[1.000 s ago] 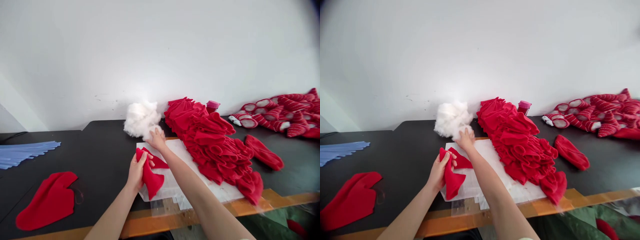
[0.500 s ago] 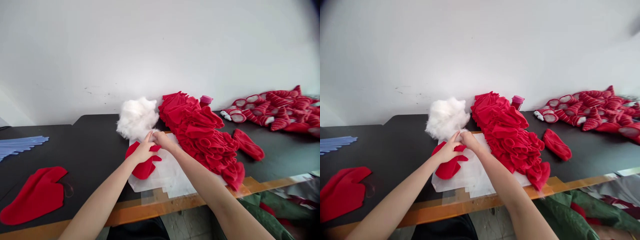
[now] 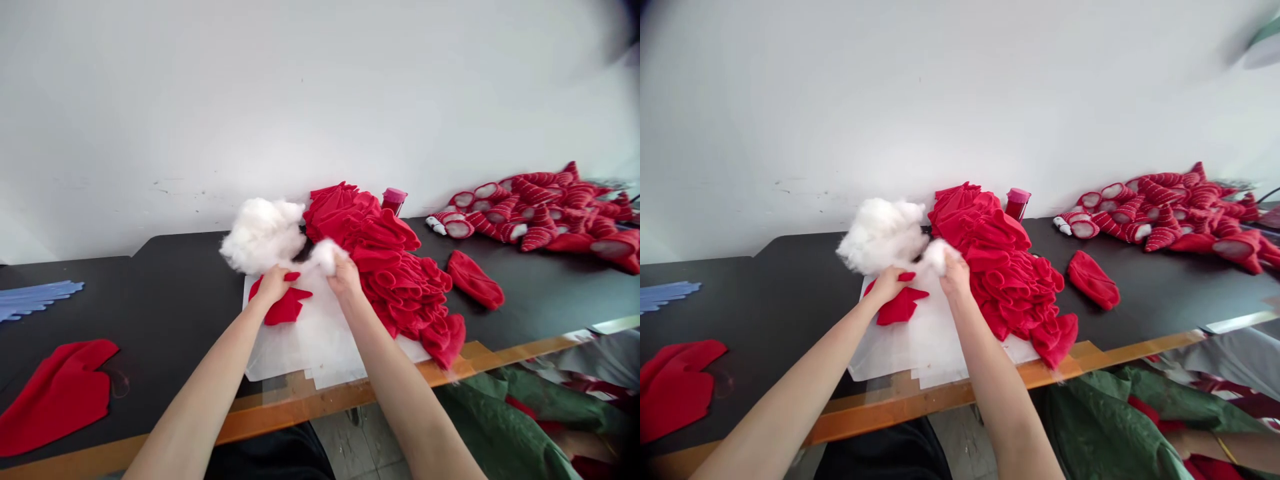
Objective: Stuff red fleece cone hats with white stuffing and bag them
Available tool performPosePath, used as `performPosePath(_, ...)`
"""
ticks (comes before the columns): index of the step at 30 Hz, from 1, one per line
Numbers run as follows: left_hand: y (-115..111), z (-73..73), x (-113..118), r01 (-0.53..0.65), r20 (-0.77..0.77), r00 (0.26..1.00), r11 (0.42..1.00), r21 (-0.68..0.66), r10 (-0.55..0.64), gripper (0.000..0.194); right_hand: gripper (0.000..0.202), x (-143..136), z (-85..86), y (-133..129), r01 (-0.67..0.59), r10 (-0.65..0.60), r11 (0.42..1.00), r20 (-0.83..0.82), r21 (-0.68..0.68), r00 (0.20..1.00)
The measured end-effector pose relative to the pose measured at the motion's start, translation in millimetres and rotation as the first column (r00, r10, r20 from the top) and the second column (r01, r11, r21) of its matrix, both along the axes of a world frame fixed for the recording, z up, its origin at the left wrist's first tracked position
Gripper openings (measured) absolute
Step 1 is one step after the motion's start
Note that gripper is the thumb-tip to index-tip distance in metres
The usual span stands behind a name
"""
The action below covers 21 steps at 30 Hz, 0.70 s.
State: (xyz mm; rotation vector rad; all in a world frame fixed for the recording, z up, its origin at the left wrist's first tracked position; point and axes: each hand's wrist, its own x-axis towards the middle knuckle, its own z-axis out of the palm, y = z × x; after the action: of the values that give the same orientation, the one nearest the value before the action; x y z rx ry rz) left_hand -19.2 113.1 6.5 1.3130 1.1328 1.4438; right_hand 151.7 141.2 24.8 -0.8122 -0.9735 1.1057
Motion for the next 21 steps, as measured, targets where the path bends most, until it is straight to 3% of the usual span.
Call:
performPosePath(2, -6.3, -0.2, -8.8, -0.059, 0.031, 0.998, 0.998, 0.0, 0.059, 0.024, 0.04, 9.3, 8.3, -4.7, 0.078, -0.077, 0.997, -0.143, -0.001, 0.987)
performPosePath(5, -25.4, 6.8, -18.6, -0.145, 0.172, 0.975, 0.99, -0.002, 0.143, 0.027, 0.039, 25.3, 7.3, -26.5, 0.008, -0.011, 1.0, -0.175, -0.017, 0.984)
performPosePath(7, -41.7, 15.4, -25.5, -0.174, 0.344, 0.924, 0.985, -0.013, 0.168, 0.033, 0.038, 35.7, -4.6, -47.7, -0.048, 0.038, 0.998, -0.197, -0.046, 0.98)
performPosePath(10, -66.6, 26.1, -40.3, -0.16, 0.602, 0.785, 0.987, -0.031, 0.147, 0.038, 0.037, 48.3, -31.5, -79.4, -0.07, 0.039, 0.994, -0.325, -0.083, 0.945)
performPosePath(13, -88.5, 28.9, -52.7, -0.059, 0.709, 0.699, 0.996, -0.065, 0.088, 0.039, 0.029, 49.5, -54.2, -104.2, -0.147, 0.075, 0.975, -0.371, -0.169, 0.926)
performPosePath(15, -99.5, 27.8, -51.4, 0.088, 0.66, 0.751, 0.994, -0.064, -0.024, 0.038, 0.025, 41.3, -59.8, -115.3, -0.203, 0.107, 0.953, -0.374, -0.227, 0.921)
performPosePath(18, -106.9, 23.5, -31.4, 0.343, 0.379, 0.88, 0.936, -0.086, -0.287, 0.031, 0.025, 23.3, -51.5, -121.5, -0.27, 0.177, 0.936, -0.361, -0.225, 0.916)
performPosePath(21, -103.7, 15.4, -7.0, 0.408, 0.042, 0.913, 0.899, -0.157, -0.407, 0.021, 0.022, 19.4, -29.9, -118.3, -0.223, 0.178, 0.965, -0.28, -0.139, 0.943)
